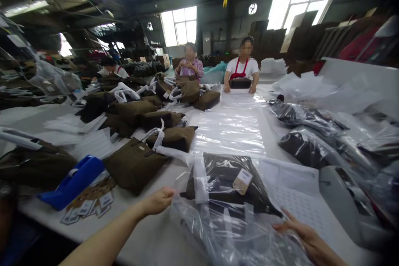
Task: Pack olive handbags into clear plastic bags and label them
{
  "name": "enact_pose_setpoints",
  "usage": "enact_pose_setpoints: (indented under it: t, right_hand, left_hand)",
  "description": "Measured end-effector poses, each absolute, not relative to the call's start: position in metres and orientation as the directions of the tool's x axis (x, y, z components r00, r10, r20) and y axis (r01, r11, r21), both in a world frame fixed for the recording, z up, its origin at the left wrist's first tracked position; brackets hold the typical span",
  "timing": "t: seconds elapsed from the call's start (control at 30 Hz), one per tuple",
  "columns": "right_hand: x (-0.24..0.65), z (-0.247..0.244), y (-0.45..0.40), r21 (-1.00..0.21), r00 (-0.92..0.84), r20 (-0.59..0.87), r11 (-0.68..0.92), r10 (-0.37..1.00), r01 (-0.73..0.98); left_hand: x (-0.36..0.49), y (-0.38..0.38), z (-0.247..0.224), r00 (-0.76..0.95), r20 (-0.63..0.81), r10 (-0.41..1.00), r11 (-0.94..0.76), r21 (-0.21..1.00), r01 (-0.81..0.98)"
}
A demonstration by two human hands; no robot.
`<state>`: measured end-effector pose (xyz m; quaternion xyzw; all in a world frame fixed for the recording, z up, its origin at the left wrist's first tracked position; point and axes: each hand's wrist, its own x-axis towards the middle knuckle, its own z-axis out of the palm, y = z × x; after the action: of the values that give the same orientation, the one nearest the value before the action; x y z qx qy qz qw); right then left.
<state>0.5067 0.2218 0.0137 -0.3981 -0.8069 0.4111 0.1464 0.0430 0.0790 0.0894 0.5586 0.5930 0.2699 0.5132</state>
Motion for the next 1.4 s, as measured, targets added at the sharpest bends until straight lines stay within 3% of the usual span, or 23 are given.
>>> enact_pose_setpoints:
  t: [0.07,0.17,0.33,0.47,0.57,0.67,0.73,0.8,0.87,0.93,1.0,1.07,1.13,1.27,1.4]
  right_hand:
    - [0.498,0.004,0.211,-0.797,-0.738,-0.189,0.338,0.648,0.501]
    - [0.490,0.004,0.199,-0.828,-0.794,-0.202,0.333,0.573,0.451]
    - [0.502,0.014,0.191,-0.856,-0.798,-0.246,0.262,0.550,0.445]
    - [0.536,0.028,0.189,-0.911,-0.753,-0.343,-0.002,0.561,0.413]
    - [0.549,0.040,0.198,-0.954,-0.586,-0.268,-0.128,0.764,0.270]
    - [0.543,0.042,0.209,-0.950,-0.392,-0.179,-0.056,0.903,0.306]
    - [0.541,0.036,0.212,-0.929,-0.323,-0.113,0.016,0.940,0.370]
    - [0.548,0.026,0.212,-0.905,-0.184,-0.043,0.040,0.982,0.424]
    - [0.562,0.013,0.206,-0.881,0.011,0.006,0.000,1.000,0.473]
    - [0.578,0.001,0.197,-0.852,0.133,0.049,-0.028,0.990,0.524]
    - [0.588,-0.011,0.186,-0.799,0.144,0.106,-0.002,0.984,0.601]
    - [0.593,-0.024,0.177,-0.720,0.096,0.165,0.053,0.982,0.692]
    - [0.594,-0.038,0.169,-0.630,0.047,0.206,0.096,0.978,0.771]
    - [0.598,-0.060,0.162,-0.504,-0.023,0.230,0.139,0.973,0.852]
    - [0.604,-0.060,0.174,-0.561,0.033,0.223,0.101,0.974,0.822]
  left_hand:
    - [0.052,0.064,0.055,0.163,-0.382,0.910,0.271,0.843,0.464]
    - [0.058,0.051,0.035,0.174,-0.432,0.885,0.296,0.810,0.505]
    - [0.051,0.034,0.066,0.270,-0.498,0.824,0.232,0.731,0.642]
    - [0.038,0.040,0.107,0.220,-0.563,0.797,0.275,0.662,0.697]
    - [0.042,0.072,0.134,-0.079,-0.397,0.914,0.352,0.685,0.638]
    - [0.074,0.111,0.153,-0.324,-0.086,0.942,0.277,0.745,0.607]
    - [0.109,0.131,0.161,-0.288,0.070,0.955,0.137,0.757,0.638]
    - [0.149,0.148,0.164,-0.178,0.119,0.977,0.017,0.787,0.617]
    - [0.192,0.167,0.161,-0.092,0.065,0.994,-0.010,0.864,0.503]
    - [0.237,0.192,0.148,0.007,-0.074,0.997,0.069,0.954,0.293]
    - [0.281,0.224,0.126,0.086,-0.255,0.963,0.251,0.967,0.051]
    - [0.320,0.258,0.097,0.056,-0.431,0.901,0.435,0.895,-0.103]
    - [0.347,0.291,0.067,-0.076,-0.524,0.848,0.514,0.850,-0.120]
    - [0.357,0.337,0.021,-0.267,-0.569,0.778,0.584,0.811,-0.028]
    - [0.352,0.356,-0.002,-0.248,-0.647,0.722,0.668,0.744,0.006]
